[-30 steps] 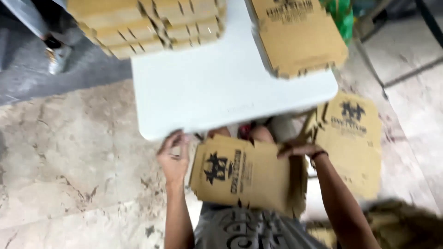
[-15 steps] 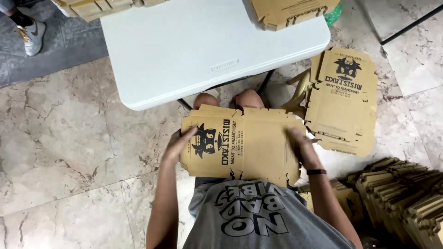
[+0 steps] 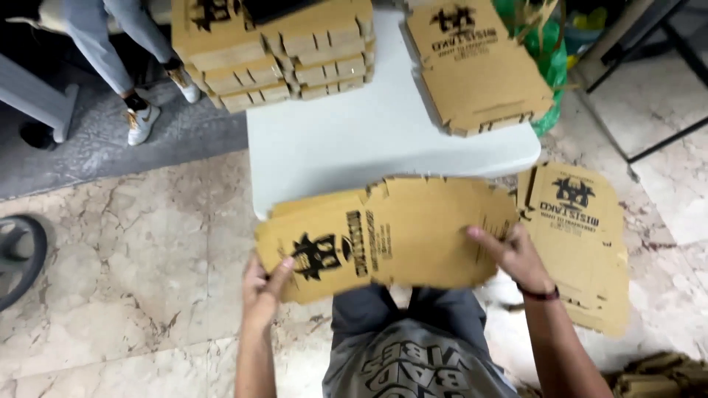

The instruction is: Folding flat cardboard templates into boxes and stacking them on a table.

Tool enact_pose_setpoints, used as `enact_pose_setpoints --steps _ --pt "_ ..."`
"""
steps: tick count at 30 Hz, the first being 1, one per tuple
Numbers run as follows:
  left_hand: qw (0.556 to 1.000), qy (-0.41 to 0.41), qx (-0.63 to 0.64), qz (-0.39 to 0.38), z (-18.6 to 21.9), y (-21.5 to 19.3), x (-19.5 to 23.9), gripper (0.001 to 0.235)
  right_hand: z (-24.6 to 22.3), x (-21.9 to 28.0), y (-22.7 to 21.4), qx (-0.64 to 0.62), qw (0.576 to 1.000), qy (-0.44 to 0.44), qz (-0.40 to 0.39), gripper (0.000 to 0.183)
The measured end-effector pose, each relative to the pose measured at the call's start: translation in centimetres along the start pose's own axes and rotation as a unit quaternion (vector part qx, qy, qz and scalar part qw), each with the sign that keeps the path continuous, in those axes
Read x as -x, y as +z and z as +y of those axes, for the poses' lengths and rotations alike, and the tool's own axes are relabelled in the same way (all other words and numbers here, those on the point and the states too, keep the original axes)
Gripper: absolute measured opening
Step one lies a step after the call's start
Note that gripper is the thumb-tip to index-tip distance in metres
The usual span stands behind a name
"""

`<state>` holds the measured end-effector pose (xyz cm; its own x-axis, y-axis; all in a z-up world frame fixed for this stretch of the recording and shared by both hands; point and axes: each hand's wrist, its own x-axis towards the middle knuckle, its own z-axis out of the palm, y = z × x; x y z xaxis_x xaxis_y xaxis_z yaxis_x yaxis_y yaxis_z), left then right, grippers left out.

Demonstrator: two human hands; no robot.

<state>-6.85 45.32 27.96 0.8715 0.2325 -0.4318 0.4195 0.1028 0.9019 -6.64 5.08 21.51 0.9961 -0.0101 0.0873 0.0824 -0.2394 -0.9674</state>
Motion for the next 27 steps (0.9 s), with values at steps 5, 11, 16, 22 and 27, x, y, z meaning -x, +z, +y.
enact_pose_setpoints --steps 5,11,16,22,27 --pt "0.94 0.328 0.083 -0.036 1.6 -2.4 -12.8 0.05 -7.4 -12.7 0.1 0.025 0.984 -0.174 0.032 0.036" --pt "0.948 0.307 0.066 -0.056 3.1 -1.0 -22.9 0.055 2.0 -22.9 1.1 -0.092 0.989 -0.114 0.017 0.01" --pt "0.984 0.166 -0.029 0.051 4.0 1.4 -23.7 0.076 5.1 -26.1 1.7 -0.111 0.99 -0.078 0.033 0.026" --pt "0.931 0.342 0.084 -0.097 8.3 1.3 -24.5 0.064 -2.8 -26.4 3.8 -0.151 0.982 -0.104 0.049 0.082" --pt "0.917 0.373 0.124 -0.066 8.4 2.2 -25.4 0.056 -0.5 -29.0 3.6 -0.079 0.992 -0.084 0.057 0.079"
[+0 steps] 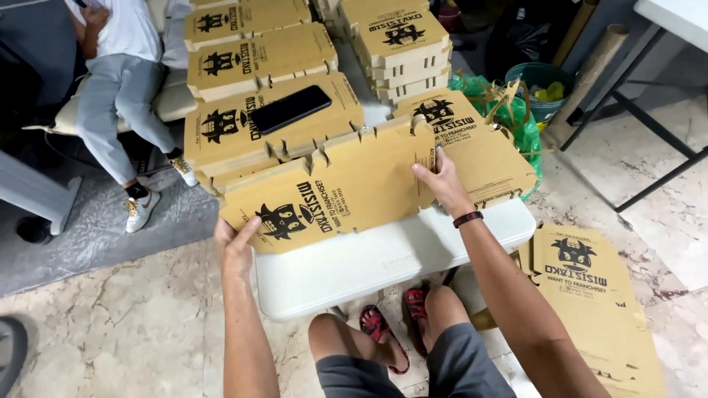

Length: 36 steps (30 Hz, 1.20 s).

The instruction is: Folding flat cardboard templates into boxes and stacking them on a table.

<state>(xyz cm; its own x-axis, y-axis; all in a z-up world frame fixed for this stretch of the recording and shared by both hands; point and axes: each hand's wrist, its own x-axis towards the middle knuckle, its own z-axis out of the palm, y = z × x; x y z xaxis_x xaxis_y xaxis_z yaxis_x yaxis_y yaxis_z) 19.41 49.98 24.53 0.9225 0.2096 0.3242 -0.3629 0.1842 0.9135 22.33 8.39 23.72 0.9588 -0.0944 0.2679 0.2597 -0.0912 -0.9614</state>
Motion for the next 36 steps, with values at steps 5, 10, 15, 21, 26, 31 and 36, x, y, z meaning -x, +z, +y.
enact_pose_setpoints --steps 5,10,15,21,26,31,36 --pt "1.0 -0.01 0.024 0.01 -2.6 -0.9 -0.5 0.054 -0.3 0.4 0.5 -0.004 1.0 0.006 0.004 0.061" --pt "0.999 -0.053 -0.008 -0.011 -3.6 -1.3 -0.3 0.072 2.2 0.2 -1.3 -0.023 0.996 0.081 0.002 0.06" --pt "0.991 -0.077 -0.1 0.033 -8.8 -7.5 0.8 0.057 -6.0 0.9 -2.3 0.248 0.933 0.251 -0.068 0.121" --pt "0.967 0.029 -0.246 0.053 1.9 1.8 5.6 0.031 -6.4 3.8 0.5 0.25 0.957 -0.138 -0.047 0.074" --pt "0.915 0.023 -0.387 0.112 8.6 5.0 14.0 0.045 -13.4 13.6 4.2 0.381 0.891 -0.246 -0.034 0.048" --pt "0.858 -0.006 -0.507 0.082 11.9 4.7 23.4 0.059 -17.5 25.5 5.2 0.47 0.843 -0.254 -0.057 0.053" --pt "0.844 -0.27 -0.449 0.114 12.8 4.2 30.3 0.042 -15.7 32.0 2.9 0.368 0.927 -0.066 -0.036 0.06"
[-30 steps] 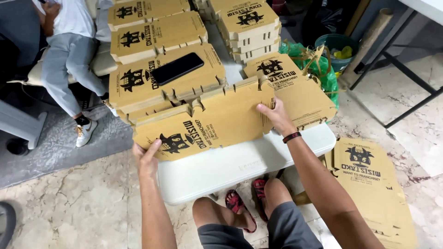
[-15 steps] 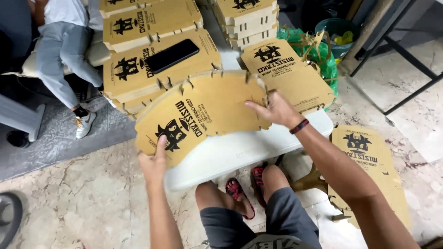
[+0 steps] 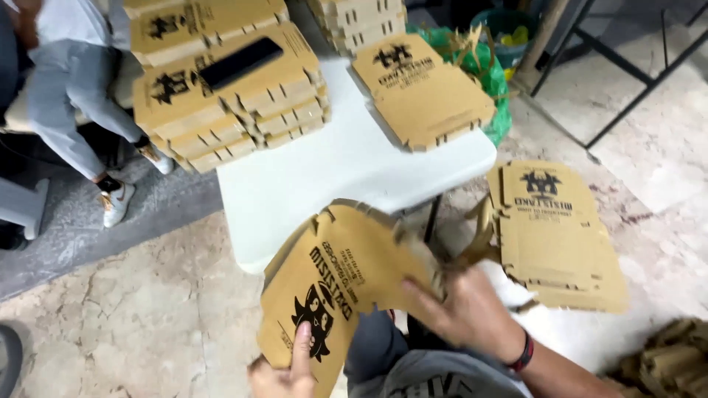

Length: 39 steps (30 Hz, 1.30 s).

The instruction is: Folding flat cardboard templates into boxes and stacking them on a table.

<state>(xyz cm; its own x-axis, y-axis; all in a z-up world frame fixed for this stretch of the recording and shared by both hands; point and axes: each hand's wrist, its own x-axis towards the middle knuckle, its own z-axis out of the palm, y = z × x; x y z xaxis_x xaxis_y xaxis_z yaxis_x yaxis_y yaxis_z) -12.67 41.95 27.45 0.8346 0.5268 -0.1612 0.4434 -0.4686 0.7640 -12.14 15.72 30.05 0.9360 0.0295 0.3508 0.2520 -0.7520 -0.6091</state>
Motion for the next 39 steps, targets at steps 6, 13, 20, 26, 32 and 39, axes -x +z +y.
enact_pose_setpoints --steps 6,13,20,26,32,39 --pt "0.842 -0.262 0.428 -0.197 -6.8 4.6 -2.1 0.042 14.9 -2.7 -0.5 -0.204 0.804 0.518 -0.207 0.134" --pt "0.625 -0.111 0.677 -0.372 -4.2 11.6 2.2 0.054 17.5 -2.7 0.6 -0.155 0.891 0.362 -0.226 0.092" --pt "0.563 -0.169 0.704 -0.4 -7.7 15.7 0.8 0.06 17.9 -3.5 7.8 -0.234 0.887 0.327 -0.228 0.081" --pt "0.485 -0.204 0.726 -0.443 -14.9 16.2 -3.9 0.071 15.8 -2.4 11.8 -0.41 0.852 0.174 -0.276 0.047" --pt "0.774 -0.233 0.491 -0.325 -18.2 11.7 -5.7 0.071 17.7 -6.6 10.2 -0.113 0.909 0.173 -0.363 0.069" --pt "0.749 -0.279 0.494 -0.343 -31.7 18.5 -8.3 0.063 18.2 -5.4 10.7 -0.128 0.925 0.094 -0.346 0.071"
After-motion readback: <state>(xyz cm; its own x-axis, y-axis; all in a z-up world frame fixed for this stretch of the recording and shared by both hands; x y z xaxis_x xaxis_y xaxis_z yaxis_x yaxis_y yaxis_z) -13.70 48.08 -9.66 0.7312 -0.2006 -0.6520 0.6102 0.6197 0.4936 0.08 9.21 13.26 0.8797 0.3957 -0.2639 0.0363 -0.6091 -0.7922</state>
